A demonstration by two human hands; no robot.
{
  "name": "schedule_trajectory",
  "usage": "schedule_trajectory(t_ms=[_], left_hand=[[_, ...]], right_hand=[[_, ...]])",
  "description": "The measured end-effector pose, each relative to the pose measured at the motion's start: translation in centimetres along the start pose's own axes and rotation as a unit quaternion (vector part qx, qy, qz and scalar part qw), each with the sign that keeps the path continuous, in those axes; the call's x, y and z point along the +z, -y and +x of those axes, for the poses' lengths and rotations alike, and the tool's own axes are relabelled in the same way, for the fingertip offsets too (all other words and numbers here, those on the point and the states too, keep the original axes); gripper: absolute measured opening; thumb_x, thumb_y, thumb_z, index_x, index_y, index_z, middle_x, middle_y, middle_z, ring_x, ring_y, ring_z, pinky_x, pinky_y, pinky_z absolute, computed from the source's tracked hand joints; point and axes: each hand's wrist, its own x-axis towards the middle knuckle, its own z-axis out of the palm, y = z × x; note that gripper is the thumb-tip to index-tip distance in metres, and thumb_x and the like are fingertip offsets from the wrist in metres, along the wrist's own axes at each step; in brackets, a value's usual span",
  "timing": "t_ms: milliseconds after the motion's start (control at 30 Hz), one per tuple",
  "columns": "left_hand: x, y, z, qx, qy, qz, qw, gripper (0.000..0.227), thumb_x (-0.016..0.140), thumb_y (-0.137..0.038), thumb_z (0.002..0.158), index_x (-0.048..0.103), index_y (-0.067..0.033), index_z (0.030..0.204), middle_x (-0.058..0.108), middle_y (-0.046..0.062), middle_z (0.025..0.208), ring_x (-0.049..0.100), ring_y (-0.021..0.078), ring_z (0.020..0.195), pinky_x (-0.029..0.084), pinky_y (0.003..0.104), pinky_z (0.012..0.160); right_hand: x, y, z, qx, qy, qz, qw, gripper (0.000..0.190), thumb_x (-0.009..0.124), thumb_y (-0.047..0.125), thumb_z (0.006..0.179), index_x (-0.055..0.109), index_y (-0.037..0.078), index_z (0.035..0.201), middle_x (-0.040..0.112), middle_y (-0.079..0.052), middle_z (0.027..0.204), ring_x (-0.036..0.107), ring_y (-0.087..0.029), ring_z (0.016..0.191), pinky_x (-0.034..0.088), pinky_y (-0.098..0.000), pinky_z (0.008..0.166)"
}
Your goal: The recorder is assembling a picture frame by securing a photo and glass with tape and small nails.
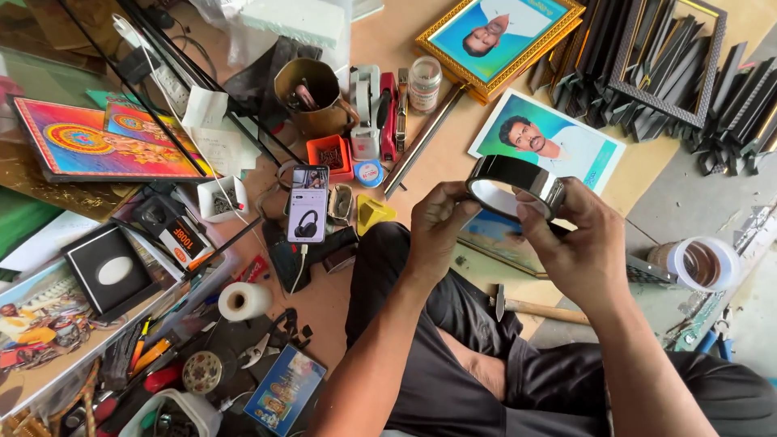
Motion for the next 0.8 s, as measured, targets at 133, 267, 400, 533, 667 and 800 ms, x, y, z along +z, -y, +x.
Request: schedule_trajectory(t_ms=[133, 267, 400, 533, 667, 800], left_hand=[[-0.9, 0.6, 0.3, -0.044, -0.019, -0.006, 0.999, 0.021, 0.070, -0.008, 0.101, 0.067, 0.0013, 0.120, 0.072, 0.003, 0.105, 0.066, 0.0086, 0.099, 0.054, 0.025, 0.090], [-1.3, 0.1, 0.5, -0.041, -0.007, 0.022, 0.999, 0.019, 0.071, -0.006, 0.100, 0.069, 0.0013, 0.118, 0.071, 0.001, 0.105, 0.065, 0.0071, 0.098, 0.053, 0.024, 0.090], [-1.5, 0.4, 0.2, -0.042, -0.009, 0.020, 0.999, 0.019, 0.071, -0.007, 0.100, 0.068, -0.0004, 0.118, 0.072, 0.000, 0.105, 0.065, 0.0067, 0.099, 0.053, 0.023, 0.091], [-1.1, 0.5, 0.0, -0.054, -0.010, -0.030, 0.998, 0.020, 0.072, -0.008, 0.100, 0.068, -0.0009, 0.118, 0.071, 0.000, 0.105, 0.066, 0.0077, 0.099, 0.054, 0.024, 0.091], [-1.0, -0.1, -0.3, -0.069, -0.018, -0.050, 0.996, 0.022, 0.072, -0.011, 0.099, 0.066, -0.0013, 0.118, 0.072, 0.001, 0.107, 0.066, 0.0081, 0.100, 0.054, 0.024, 0.091], [-1.3, 0.1, -0.6, -0.046, -0.010, 0.007, 0.999, 0.024, 0.073, -0.013, 0.101, 0.066, -0.0003, 0.119, 0.071, 0.002, 0.108, 0.064, 0.0078, 0.099, 0.052, 0.023, 0.092]], right_hand=[[-1.4, -0.8, 0.1, -0.006, 0.037, 0.038, 0.999, 0.015, 0.076, 0.006, 0.093, 0.071, 0.001, 0.106, 0.076, -0.006, 0.095, 0.071, -0.009, 0.089, 0.057, -0.0278, 0.082], [-4.0, -3.1, -0.3, -0.015, 0.091, 0.214, 0.973, 0.022, 0.074, 0.005, 0.093, 0.069, -0.001, 0.114, 0.075, -0.005, 0.107, 0.070, -0.009, 0.100, 0.057, -0.0270, 0.092], [-8.1, -1.5, -0.6, -0.009, 0.056, 0.202, 0.978, 0.033, 0.072, 0.009, 0.095, 0.068, 0.000, 0.126, 0.073, -0.005, 0.113, 0.069, -0.008, 0.102, 0.056, -0.0243, 0.092], [-9.2, 0.7, -0.8, -0.092, 0.016, -0.150, 0.984, 0.039, 0.077, 0.015, 0.088, 0.073, 0.004, 0.125, 0.069, -0.007, 0.093, 0.066, -0.014, 0.075, 0.052, -0.0274, 0.067], [-8.5, 3.2, 0.4, -0.192, 0.074, -0.279, 0.938, 0.020, 0.076, 0.021, 0.090, 0.078, 0.010, 0.107, 0.070, -0.004, 0.090, 0.065, -0.016, 0.063, 0.053, -0.0313, 0.057], [-7.7, 4.8, 1.9, -0.192, 0.127, -0.336, 0.913, 0.019, 0.074, 0.024, 0.090, 0.079, 0.009, 0.099, 0.070, -0.001, 0.082, 0.062, -0.014, 0.049, 0.050, -0.0309, 0.043]])
